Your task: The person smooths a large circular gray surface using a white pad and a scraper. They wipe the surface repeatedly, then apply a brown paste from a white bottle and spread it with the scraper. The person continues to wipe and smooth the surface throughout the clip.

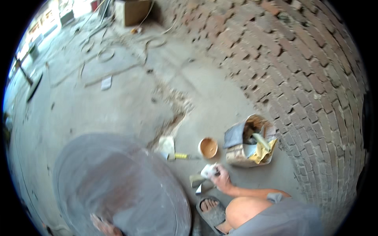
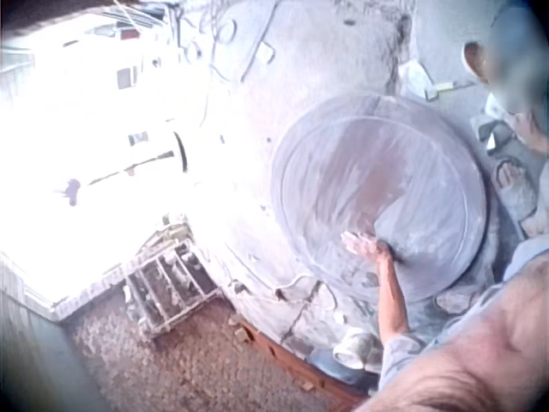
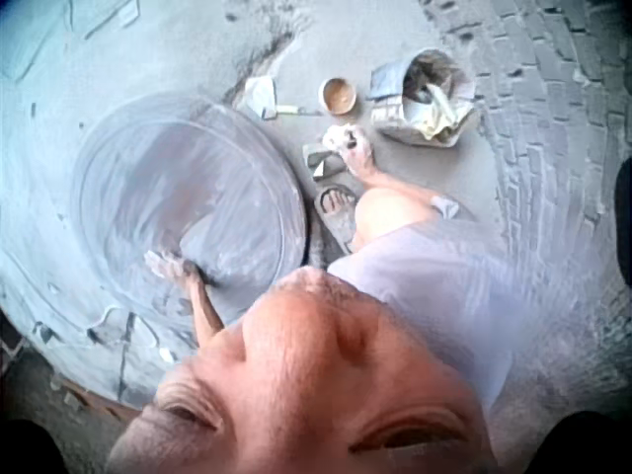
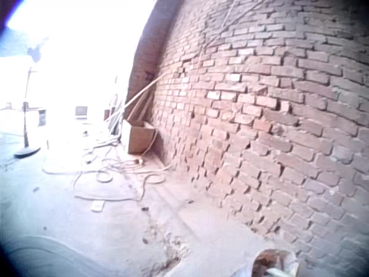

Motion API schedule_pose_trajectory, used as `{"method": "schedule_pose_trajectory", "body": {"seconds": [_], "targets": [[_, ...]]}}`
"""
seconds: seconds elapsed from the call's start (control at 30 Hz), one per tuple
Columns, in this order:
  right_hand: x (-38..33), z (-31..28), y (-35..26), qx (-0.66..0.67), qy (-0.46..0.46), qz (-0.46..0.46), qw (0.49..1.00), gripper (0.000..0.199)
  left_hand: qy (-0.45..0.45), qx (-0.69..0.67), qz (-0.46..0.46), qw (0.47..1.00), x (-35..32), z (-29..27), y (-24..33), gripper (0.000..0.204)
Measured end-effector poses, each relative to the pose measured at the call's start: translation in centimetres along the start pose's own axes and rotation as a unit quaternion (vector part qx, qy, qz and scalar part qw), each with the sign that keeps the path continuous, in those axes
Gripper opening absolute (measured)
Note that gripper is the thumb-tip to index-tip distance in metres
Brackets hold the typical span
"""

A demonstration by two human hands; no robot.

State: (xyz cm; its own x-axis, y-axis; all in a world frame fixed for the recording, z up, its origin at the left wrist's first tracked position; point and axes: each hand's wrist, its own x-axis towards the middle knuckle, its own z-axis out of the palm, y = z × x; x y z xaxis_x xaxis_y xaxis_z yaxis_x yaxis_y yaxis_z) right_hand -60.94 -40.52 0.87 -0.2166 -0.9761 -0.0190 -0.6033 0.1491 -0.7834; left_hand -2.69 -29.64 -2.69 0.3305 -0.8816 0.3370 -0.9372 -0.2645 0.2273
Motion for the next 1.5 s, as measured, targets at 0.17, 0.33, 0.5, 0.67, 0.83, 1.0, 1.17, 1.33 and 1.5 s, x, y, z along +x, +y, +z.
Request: {"method": "schedule_pose_trajectory", "body": {"seconds": [0.17,0.33,0.5,0.67,0.83,1.0,1.17,1.33,1.5], "targets": [[1.0,-0.2,-2.9,0.054,-0.078,0.095,0.991,0.043,-0.056,0.047,-0.058,0.996,-0.6,-0.7,0.3,0.056],[10.1,1.7,-7.0,0.115,-0.112,0.071,0.984,0.036,-0.056,0.06,-0.096,0.992,0.2,-2.6,0.7,0.057],[16.6,-0.5,-9.7,0.279,-0.121,0.144,0.941,0.046,-0.069,0.049,-0.098,0.992,0.5,-2.0,1.3,0.06],[19.8,-0.2,-12.6,0.316,-0.146,0.122,0.929,0.048,-0.061,0.052,-0.102,0.992,0.6,-1.7,1.6,0.06],[23.0,-1.1,-15.4,0.231,-0.095,-0.024,0.968,0.052,-0.049,0.053,-0.086,0.994,0.5,-1.9,1.5,0.059],[27.6,-3.6,-20.9,0.224,-0.118,-0.233,0.939,0.035,-0.044,0.042,-0.102,0.993,0.3,-1.4,1.3,0.058],[26.6,-2.5,-25.6,0.169,-0.136,-0.301,0.928,0.034,-0.066,0.052,-0.118,0.989,0.8,-2.4,1.9,0.058],[25.6,-1.2,-25.7,0.134,-0.119,-0.259,0.949,0.034,-0.059,0.043,-0.112,0.991,0.9,-2.3,1.4,0.058],[20.5,2.6,-15.8,0.22,-0.179,-0.129,0.95,0.033,-0.064,0.033,-0.061,0.996,-0.4,-1.2,0.0,0.054]]}}
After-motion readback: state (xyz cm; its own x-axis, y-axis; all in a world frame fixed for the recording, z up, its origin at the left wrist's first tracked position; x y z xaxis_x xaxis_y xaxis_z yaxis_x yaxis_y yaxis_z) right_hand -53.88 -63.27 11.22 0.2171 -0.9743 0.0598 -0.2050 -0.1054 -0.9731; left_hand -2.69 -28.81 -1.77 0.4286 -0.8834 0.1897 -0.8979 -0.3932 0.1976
